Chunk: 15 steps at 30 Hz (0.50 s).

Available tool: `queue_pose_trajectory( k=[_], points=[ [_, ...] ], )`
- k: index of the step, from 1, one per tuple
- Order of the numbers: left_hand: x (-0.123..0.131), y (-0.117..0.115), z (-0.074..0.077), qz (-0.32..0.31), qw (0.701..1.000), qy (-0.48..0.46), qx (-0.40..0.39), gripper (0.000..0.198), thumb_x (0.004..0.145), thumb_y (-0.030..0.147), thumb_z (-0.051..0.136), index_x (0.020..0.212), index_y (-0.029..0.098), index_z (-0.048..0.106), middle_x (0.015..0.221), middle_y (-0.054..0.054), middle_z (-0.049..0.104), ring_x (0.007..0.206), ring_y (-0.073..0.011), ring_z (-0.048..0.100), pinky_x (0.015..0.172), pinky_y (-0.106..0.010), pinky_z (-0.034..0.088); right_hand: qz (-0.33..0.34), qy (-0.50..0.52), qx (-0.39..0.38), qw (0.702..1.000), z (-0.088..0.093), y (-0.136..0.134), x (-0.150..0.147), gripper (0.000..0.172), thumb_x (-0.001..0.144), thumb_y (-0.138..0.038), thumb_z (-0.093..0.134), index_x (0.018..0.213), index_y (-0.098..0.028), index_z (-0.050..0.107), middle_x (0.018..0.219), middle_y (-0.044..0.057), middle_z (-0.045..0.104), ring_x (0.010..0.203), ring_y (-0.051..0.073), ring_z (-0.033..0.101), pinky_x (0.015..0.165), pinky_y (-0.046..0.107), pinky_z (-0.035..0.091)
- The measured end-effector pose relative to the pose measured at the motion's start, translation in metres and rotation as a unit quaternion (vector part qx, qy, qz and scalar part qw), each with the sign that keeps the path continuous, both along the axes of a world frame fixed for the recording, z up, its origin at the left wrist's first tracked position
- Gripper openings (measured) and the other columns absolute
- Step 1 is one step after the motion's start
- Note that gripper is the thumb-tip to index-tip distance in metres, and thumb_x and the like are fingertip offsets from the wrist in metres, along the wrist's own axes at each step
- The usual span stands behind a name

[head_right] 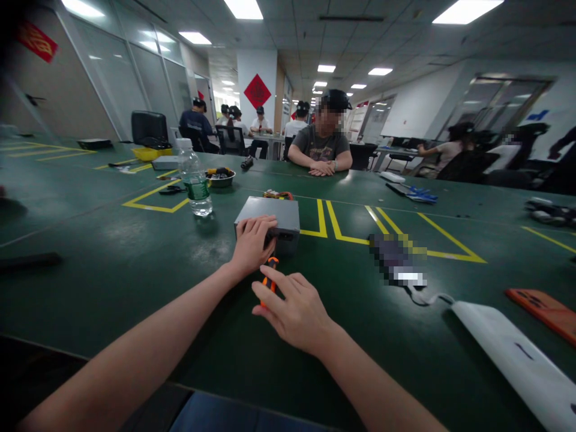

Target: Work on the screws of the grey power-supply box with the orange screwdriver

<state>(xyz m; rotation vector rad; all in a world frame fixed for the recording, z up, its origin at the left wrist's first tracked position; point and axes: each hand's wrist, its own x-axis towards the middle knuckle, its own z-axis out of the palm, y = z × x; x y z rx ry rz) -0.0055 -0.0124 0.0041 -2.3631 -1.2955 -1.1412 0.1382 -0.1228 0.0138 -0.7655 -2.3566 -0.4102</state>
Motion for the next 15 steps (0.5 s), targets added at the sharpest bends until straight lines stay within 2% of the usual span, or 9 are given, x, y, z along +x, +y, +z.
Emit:
queue_pose_trajectory(
  k=[2, 6, 9, 12, 15],
  points=[
    [0.000, 0.001, 0.000, -0.001, 1.000, -0.002, 0.001, 0.027, 0.082, 0.023, 0.048, 0.109, 0.022, 0.049, 0.124, -0.002, 0.054, 0.118, -0.0198, 0.042, 0.100, -0.039, 0.025, 0.009, 0.053, -0.011, 0.998, 0.004, 0.001, 0.000, 0.028, 0.086, -0.027, 0.050, 0.112, -0.016, 0.050, 0.115, 0.014, 0.056, 0.088, 0.020, 0.057, 0.070, 0.035, 0.047],
    [0.000, 0.001, -0.001, 0.001, 1.000, -0.008, 0.001, 0.027, 0.082, 0.023, 0.049, 0.109, 0.022, 0.049, 0.124, -0.002, 0.054, 0.118, -0.0196, 0.042, 0.100, -0.039, 0.025, 0.027, 0.161, -0.050, 0.985, 0.006, 0.003, 0.000, 0.030, 0.084, -0.024, 0.054, 0.112, -0.018, 0.046, 0.111, 0.011, 0.057, 0.100, 0.020, 0.055, 0.080, 0.035, 0.047],
    [0.001, 0.001, -0.001, 0.002, 1.000, -0.013, 0.001, 0.027, 0.082, 0.023, 0.050, 0.108, 0.022, 0.050, 0.124, -0.001, 0.054, 0.117, -0.0190, 0.042, 0.101, -0.038, 0.024, -0.002, 0.205, -0.042, 0.978, 0.002, 0.004, 0.004, 0.024, 0.081, -0.028, 0.059, 0.100, -0.019, 0.047, 0.100, 0.009, 0.057, 0.092, 0.019, 0.056, 0.073, 0.032, 0.050],
    [0.001, 0.000, -0.001, 0.003, 1.000, -0.013, 0.000, 0.027, 0.081, 0.022, 0.050, 0.108, 0.022, 0.049, 0.124, -0.001, 0.054, 0.117, -0.0188, 0.042, 0.101, -0.038, 0.023, -0.053, 0.191, -0.011, 0.980, -0.003, 0.004, 0.010, 0.017, 0.081, -0.029, 0.058, 0.089, -0.020, 0.046, 0.091, 0.007, 0.055, 0.080, 0.016, 0.057, 0.063, 0.028, 0.050],
    [0.000, 0.000, 0.000, 0.001, 1.000, -0.011, -0.003, 0.027, 0.081, 0.022, 0.049, 0.109, 0.022, 0.050, 0.124, -0.002, 0.054, 0.118, -0.0196, 0.042, 0.101, -0.039, 0.024, -0.095, 0.081, 0.033, 0.992, -0.005, 0.002, 0.010, 0.013, 0.086, -0.029, 0.051, 0.093, -0.018, 0.049, 0.094, 0.010, 0.054, 0.073, 0.014, 0.058, 0.057, 0.024, 0.049]
  ],
)
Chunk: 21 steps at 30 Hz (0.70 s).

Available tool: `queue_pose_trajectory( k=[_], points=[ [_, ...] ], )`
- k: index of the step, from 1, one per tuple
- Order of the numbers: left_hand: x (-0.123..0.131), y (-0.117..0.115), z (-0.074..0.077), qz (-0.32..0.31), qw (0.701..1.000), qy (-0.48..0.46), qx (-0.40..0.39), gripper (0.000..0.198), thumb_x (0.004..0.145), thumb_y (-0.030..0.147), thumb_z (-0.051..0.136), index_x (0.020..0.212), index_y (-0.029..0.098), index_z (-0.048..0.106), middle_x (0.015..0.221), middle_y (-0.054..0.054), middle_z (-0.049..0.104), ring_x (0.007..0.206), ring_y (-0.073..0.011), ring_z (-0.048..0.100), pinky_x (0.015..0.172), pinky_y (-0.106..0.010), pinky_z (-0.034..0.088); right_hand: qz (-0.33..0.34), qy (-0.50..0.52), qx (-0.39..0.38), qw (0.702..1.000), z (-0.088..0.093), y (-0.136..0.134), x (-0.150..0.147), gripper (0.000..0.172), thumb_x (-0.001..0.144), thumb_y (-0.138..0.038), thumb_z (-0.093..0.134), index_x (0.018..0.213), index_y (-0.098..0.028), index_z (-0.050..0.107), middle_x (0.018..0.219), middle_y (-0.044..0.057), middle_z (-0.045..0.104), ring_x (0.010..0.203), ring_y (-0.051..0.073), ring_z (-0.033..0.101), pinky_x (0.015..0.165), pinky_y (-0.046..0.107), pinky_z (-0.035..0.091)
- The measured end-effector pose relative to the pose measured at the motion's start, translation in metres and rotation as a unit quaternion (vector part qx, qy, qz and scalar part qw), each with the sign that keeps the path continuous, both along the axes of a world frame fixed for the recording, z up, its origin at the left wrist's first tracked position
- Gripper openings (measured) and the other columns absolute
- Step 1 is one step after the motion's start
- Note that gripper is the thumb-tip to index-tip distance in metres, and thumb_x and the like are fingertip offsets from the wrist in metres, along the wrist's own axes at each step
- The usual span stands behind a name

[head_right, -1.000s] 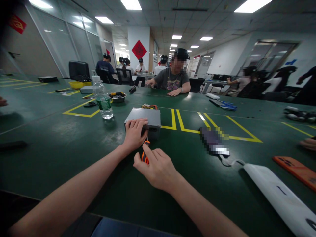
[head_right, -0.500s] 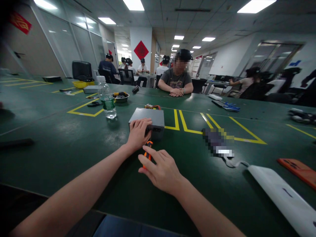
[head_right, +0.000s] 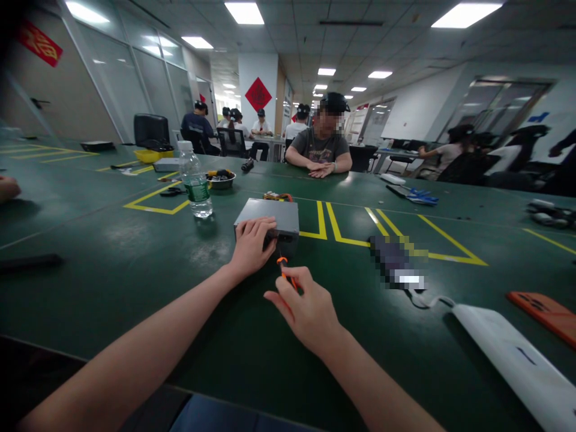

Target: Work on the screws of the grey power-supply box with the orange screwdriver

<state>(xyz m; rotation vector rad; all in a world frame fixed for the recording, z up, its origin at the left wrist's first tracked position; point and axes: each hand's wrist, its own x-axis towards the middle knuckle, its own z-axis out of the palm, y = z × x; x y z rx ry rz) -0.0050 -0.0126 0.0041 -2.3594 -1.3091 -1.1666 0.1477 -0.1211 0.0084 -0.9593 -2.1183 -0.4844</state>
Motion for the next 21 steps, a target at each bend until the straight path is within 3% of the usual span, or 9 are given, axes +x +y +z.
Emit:
queue_pose_trajectory(
  k=[3, 7, 12, 18, 21],
  points=[
    [0.000, 0.000, 0.001, -0.002, 1.000, 0.003, -0.001, 0.028, 0.081, 0.022, 0.049, 0.109, 0.022, 0.050, 0.124, -0.003, 0.054, 0.117, -0.0200, 0.042, 0.100, -0.039, 0.024, -0.058, -0.111, 0.025, 0.992, -0.001, -0.004, -0.007, 0.013, 0.087, -0.021, 0.046, 0.096, -0.016, 0.054, 0.099, 0.014, 0.055, 0.074, 0.017, 0.059, 0.059, 0.027, 0.049],
    [0.000, -0.001, 0.001, 0.003, 1.000, 0.006, -0.003, 0.028, 0.081, 0.022, 0.048, 0.109, 0.021, 0.050, 0.124, -0.004, 0.054, 0.118, -0.0203, 0.042, 0.101, -0.040, 0.024, -0.100, -0.152, 0.063, 0.981, 0.000, -0.007, -0.019, 0.021, 0.082, -0.005, 0.042, 0.097, -0.010, 0.057, 0.099, 0.019, 0.057, 0.079, 0.021, 0.059, 0.065, 0.030, 0.049],
    [0.001, 0.000, 0.000, 0.005, 1.000, 0.010, -0.001, 0.027, 0.083, 0.023, 0.047, 0.109, 0.021, 0.050, 0.124, -0.003, 0.054, 0.119, -0.0192, 0.041, 0.104, -0.040, 0.021, -0.071, -0.165, 0.081, 0.980, 0.005, -0.004, -0.019, 0.020, 0.084, -0.008, 0.043, 0.097, -0.012, 0.057, 0.107, 0.015, 0.060, 0.074, 0.017, 0.057, 0.068, 0.032, 0.047],
    [0.000, 0.001, -0.003, -0.022, 0.999, 0.037, 0.033, 0.031, 0.084, 0.026, 0.049, 0.114, 0.020, 0.048, 0.130, -0.006, 0.048, 0.121, -0.0190, 0.039, 0.105, -0.039, 0.020, -0.019, -0.088, 0.054, 0.994, 0.003, 0.002, -0.017, 0.012, 0.084, -0.011, 0.048, 0.091, -0.016, 0.057, 0.103, 0.013, 0.062, 0.076, 0.016, 0.057, 0.069, 0.031, 0.046],
    [-0.002, 0.002, -0.004, -0.050, 0.996, 0.062, 0.044, 0.019, 0.087, 0.027, 0.045, 0.102, 0.024, 0.056, 0.126, -0.004, 0.051, 0.115, -0.0175, 0.045, 0.101, -0.038, 0.024, -0.014, -0.003, 0.004, 1.000, 0.005, 0.001, -0.019, 0.007, 0.086, -0.018, 0.048, 0.085, -0.015, 0.055, 0.101, 0.013, 0.061, 0.084, 0.017, 0.058, 0.071, 0.030, 0.048]
  ],
)
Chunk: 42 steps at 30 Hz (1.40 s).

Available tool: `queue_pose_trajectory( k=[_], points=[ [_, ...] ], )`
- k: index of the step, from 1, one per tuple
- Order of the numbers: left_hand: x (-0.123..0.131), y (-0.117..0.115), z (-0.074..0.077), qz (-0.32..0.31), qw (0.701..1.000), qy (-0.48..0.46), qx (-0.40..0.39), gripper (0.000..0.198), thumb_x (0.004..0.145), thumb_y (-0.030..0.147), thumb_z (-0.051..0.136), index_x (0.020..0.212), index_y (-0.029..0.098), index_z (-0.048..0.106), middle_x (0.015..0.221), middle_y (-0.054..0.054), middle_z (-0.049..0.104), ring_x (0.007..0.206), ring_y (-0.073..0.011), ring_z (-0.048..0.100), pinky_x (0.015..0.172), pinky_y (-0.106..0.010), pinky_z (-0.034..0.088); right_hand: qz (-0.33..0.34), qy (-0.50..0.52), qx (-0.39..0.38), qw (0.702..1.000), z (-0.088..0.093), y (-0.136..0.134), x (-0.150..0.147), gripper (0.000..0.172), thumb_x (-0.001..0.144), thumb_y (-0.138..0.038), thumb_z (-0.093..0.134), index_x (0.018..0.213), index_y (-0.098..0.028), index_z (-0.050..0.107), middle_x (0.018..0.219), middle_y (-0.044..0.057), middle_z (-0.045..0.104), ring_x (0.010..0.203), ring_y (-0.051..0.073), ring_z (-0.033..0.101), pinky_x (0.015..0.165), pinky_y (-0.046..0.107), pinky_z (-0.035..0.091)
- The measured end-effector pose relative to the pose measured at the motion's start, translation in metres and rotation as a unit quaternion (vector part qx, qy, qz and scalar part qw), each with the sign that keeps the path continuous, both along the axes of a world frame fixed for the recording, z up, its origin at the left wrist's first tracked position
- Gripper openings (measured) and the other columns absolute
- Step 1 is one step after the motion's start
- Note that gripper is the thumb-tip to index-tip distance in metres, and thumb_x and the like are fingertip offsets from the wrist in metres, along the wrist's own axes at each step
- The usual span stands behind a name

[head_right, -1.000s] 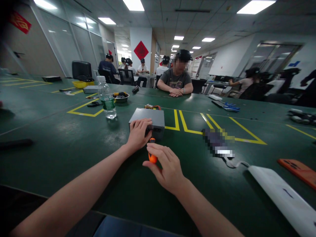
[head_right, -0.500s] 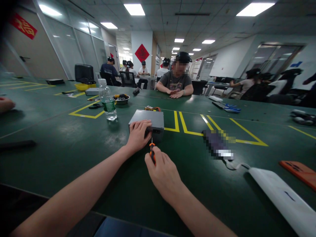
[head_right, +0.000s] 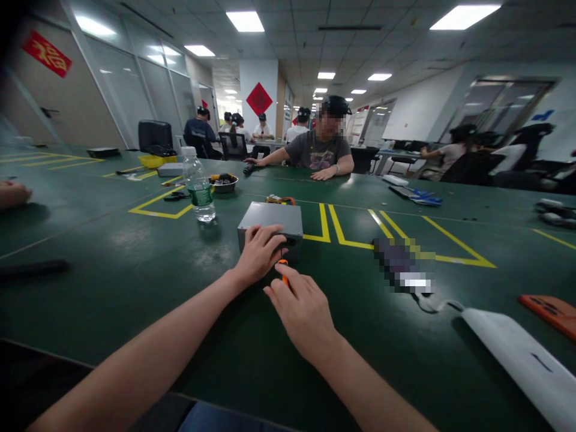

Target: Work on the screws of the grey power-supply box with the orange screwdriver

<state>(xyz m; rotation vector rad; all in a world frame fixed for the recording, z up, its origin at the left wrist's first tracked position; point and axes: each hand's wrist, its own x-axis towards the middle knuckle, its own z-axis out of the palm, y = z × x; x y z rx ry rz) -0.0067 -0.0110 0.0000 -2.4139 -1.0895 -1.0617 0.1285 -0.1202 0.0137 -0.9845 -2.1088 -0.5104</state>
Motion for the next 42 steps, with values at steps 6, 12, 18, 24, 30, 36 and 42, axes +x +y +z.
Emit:
queue_pose_trajectory(
  k=[6, 12, 18, 24, 30, 36, 42],
  points=[
    [-0.002, 0.003, 0.001, -0.012, 0.999, -0.023, -0.019, 0.018, 0.089, 0.026, 0.044, 0.083, 0.026, 0.062, 0.122, 0.002, 0.055, 0.109, -0.0145, 0.049, 0.094, -0.035, 0.028, 0.044, -0.012, -0.081, 0.996, 0.011, -0.012, 0.003, 0.025, 0.086, -0.021, 0.041, 0.107, -0.013, 0.052, 0.116, 0.016, 0.054, 0.092, 0.020, 0.056, 0.074, 0.036, 0.048],
    [-0.006, 0.004, 0.004, -0.036, 0.998, -0.003, -0.043, 0.019, 0.088, 0.024, 0.045, 0.088, 0.027, 0.063, 0.125, 0.004, 0.054, 0.115, -0.0154, 0.044, 0.093, -0.036, 0.027, 0.091, -0.102, -0.026, 0.990, 0.012, -0.015, 0.008, 0.022, 0.086, -0.019, 0.048, 0.106, -0.017, 0.057, 0.112, 0.012, 0.059, 0.089, 0.017, 0.058, 0.074, 0.031, 0.049],
    [-0.004, 0.000, 0.006, -0.028, 0.998, -0.005, -0.049, 0.042, 0.086, 0.014, 0.041, 0.121, 0.034, 0.049, 0.126, 0.002, 0.052, 0.110, -0.0160, 0.047, 0.093, -0.035, 0.028, 0.081, -0.043, 0.023, 0.996, 0.006, -0.008, 0.012, 0.006, 0.083, -0.020, 0.053, 0.085, -0.014, 0.055, 0.105, 0.014, 0.061, 0.074, 0.015, 0.059, 0.063, 0.029, 0.048],
    [-0.002, 0.000, 0.008, -0.001, 0.998, -0.009, -0.058, 0.051, 0.079, 0.014, 0.045, 0.128, 0.027, 0.042, 0.131, -0.001, 0.047, 0.114, -0.0188, 0.044, 0.095, -0.036, 0.030, 0.059, -0.055, -0.007, 0.997, 0.006, -0.010, 0.010, 0.017, 0.085, -0.023, 0.050, 0.099, -0.016, 0.056, 0.109, 0.015, 0.059, 0.080, 0.017, 0.060, 0.066, 0.030, 0.050],
    [-0.004, 0.002, 0.009, 0.003, 0.998, -0.003, -0.059, 0.044, 0.079, 0.015, 0.047, 0.120, 0.028, 0.048, 0.130, 0.001, 0.050, 0.123, -0.0184, 0.037, 0.101, -0.039, 0.023, 0.073, -0.085, -0.011, 0.994, 0.003, -0.010, 0.009, 0.028, 0.086, -0.017, 0.046, 0.113, -0.013, 0.052, 0.117, 0.017, 0.055, 0.094, 0.018, 0.059, 0.075, 0.028, 0.051],
    [-0.004, 0.002, 0.009, 0.001, 0.998, -0.014, -0.068, 0.041, 0.080, 0.015, 0.045, 0.118, 0.028, 0.049, 0.129, 0.001, 0.051, 0.120, -0.0181, 0.042, 0.099, -0.040, 0.024, 0.055, -0.078, 0.082, 0.992, -0.002, 0.000, 0.012, 0.009, 0.081, -0.015, 0.055, 0.090, -0.014, 0.055, 0.101, 0.015, 0.063, 0.075, 0.016, 0.061, 0.065, 0.029, 0.050],
    [-0.004, 0.001, 0.010, 0.001, 0.997, -0.024, -0.072, 0.037, 0.081, 0.017, 0.046, 0.115, 0.029, 0.051, 0.127, 0.002, 0.053, 0.117, -0.0179, 0.043, 0.096, -0.039, 0.025, 0.013, -0.104, 0.009, 0.994, -0.005, -0.008, 0.006, 0.021, 0.085, -0.011, 0.044, 0.102, -0.016, 0.055, 0.115, 0.018, 0.055, 0.093, 0.020, 0.059, 0.077, 0.033, 0.050]
  ],
)
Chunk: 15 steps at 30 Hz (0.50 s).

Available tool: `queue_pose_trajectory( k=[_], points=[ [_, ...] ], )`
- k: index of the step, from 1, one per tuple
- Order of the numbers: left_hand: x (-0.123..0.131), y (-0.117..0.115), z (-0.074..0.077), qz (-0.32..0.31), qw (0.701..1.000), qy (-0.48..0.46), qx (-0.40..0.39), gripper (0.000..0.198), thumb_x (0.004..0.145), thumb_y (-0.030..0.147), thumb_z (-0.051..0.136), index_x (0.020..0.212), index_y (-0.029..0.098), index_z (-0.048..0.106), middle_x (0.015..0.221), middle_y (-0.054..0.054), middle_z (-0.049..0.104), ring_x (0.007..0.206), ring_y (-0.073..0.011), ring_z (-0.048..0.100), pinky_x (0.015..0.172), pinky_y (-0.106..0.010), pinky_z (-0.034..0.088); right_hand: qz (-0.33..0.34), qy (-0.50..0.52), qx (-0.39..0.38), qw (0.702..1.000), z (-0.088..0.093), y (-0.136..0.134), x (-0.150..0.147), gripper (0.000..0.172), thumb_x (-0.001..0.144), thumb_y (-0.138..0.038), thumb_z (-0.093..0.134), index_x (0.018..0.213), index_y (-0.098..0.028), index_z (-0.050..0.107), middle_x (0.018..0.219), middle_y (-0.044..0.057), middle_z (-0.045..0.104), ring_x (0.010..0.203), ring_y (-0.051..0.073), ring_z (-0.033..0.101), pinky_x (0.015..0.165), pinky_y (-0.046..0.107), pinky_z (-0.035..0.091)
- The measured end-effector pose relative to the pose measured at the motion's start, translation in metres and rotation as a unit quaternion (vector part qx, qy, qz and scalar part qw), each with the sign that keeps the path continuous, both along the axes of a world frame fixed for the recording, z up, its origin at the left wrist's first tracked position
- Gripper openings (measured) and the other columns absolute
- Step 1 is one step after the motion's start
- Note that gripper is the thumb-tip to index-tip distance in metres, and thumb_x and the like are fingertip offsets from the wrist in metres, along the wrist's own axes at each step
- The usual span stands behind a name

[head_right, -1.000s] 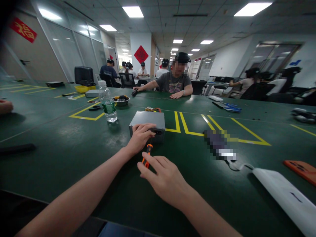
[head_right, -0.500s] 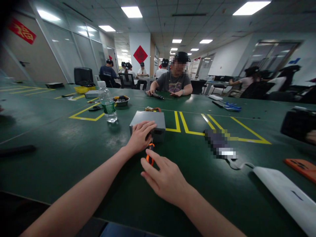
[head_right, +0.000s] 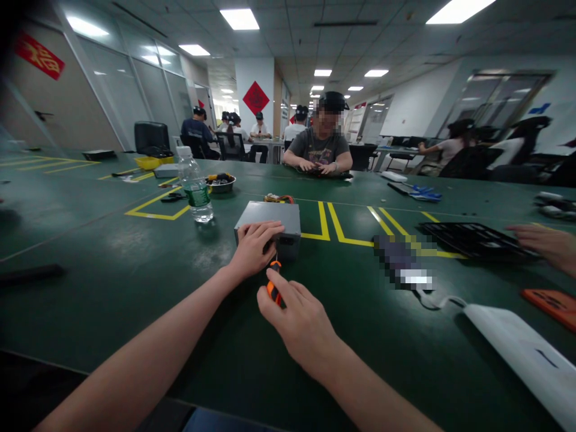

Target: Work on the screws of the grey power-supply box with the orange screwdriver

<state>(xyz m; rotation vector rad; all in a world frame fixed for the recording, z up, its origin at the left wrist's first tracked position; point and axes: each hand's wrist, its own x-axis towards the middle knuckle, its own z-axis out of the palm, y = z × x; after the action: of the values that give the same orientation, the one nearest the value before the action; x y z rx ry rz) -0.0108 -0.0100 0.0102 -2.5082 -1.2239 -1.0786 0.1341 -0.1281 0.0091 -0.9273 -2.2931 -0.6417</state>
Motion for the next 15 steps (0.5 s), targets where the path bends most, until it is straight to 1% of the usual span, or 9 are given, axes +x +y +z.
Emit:
queue_pose_trajectory(
  k=[2, 4, 6, 9, 12, 15],
  points=[
    [0.000, 0.000, 0.000, 0.001, 1.000, -0.005, -0.002, 0.035, 0.081, 0.017, 0.046, 0.114, 0.029, 0.051, 0.126, 0.002, 0.054, 0.116, -0.0180, 0.043, 0.095, -0.038, 0.026, 0.002, -0.021, 0.003, 1.000, 0.001, -0.001, 0.000, 0.029, 0.084, -0.006, 0.040, 0.107, -0.014, 0.054, 0.117, 0.020, 0.053, 0.096, 0.020, 0.058, 0.078, 0.032, 0.050],
    [0.000, 0.000, 0.000, 0.001, 1.000, -0.014, 0.000, 0.034, 0.082, 0.018, 0.046, 0.113, 0.029, 0.052, 0.125, 0.003, 0.054, 0.116, -0.0178, 0.044, 0.094, -0.038, 0.025, 0.008, -0.039, 0.034, 0.999, 0.004, 0.000, 0.001, 0.030, 0.083, -0.006, 0.043, 0.110, -0.013, 0.053, 0.113, 0.021, 0.055, 0.093, 0.020, 0.059, 0.077, 0.031, 0.050],
    [0.001, 0.000, -0.001, 0.001, 1.000, -0.024, 0.003, 0.033, 0.081, 0.019, 0.047, 0.112, 0.030, 0.052, 0.123, 0.004, 0.055, 0.115, -0.0173, 0.044, 0.094, -0.038, 0.025, 0.006, -0.039, 0.075, 0.996, 0.006, 0.005, 0.001, 0.028, 0.082, -0.009, 0.049, 0.109, -0.015, 0.054, 0.108, 0.020, 0.058, 0.088, 0.020, 0.060, 0.075, 0.032, 0.050],
    [0.003, -0.001, -0.001, 0.003, 1.000, -0.028, 0.002, 0.033, 0.081, 0.018, 0.048, 0.112, 0.029, 0.052, 0.122, 0.004, 0.056, 0.115, -0.0171, 0.044, 0.095, -0.038, 0.024, -0.003, -0.019, 0.114, 0.993, 0.008, 0.012, 0.000, 0.019, 0.081, -0.014, 0.055, 0.100, -0.017, 0.056, 0.101, 0.017, 0.060, 0.085, 0.020, 0.060, 0.072, 0.031, 0.050],
    [0.004, -0.001, -0.001, 0.008, 1.000, -0.027, -0.003, 0.033, 0.081, 0.018, 0.048, 0.112, 0.029, 0.053, 0.123, 0.003, 0.056, 0.116, -0.0177, 0.044, 0.095, -0.038, 0.024, 0.006, -0.002, 0.112, 0.994, 0.007, 0.014, -0.001, 0.015, 0.081, -0.019, 0.056, 0.095, -0.016, 0.056, 0.099, 0.017, 0.059, 0.084, 0.019, 0.060, 0.072, 0.032, 0.050],
    [0.003, -0.001, -0.001, 0.007, 1.000, -0.023, -0.005, 0.034, 0.080, 0.018, 0.048, 0.113, 0.029, 0.052, 0.123, 0.002, 0.055, 0.116, -0.0186, 0.044, 0.095, -0.038, 0.024, 0.013, 0.007, 0.068, 0.998, 0.005, 0.011, -0.002, 0.017, 0.083, -0.023, 0.052, 0.098, -0.016, 0.055, 0.103, 0.019, 0.056, 0.092, 0.023, 0.058, 0.074, 0.035, 0.050]
  ],
)
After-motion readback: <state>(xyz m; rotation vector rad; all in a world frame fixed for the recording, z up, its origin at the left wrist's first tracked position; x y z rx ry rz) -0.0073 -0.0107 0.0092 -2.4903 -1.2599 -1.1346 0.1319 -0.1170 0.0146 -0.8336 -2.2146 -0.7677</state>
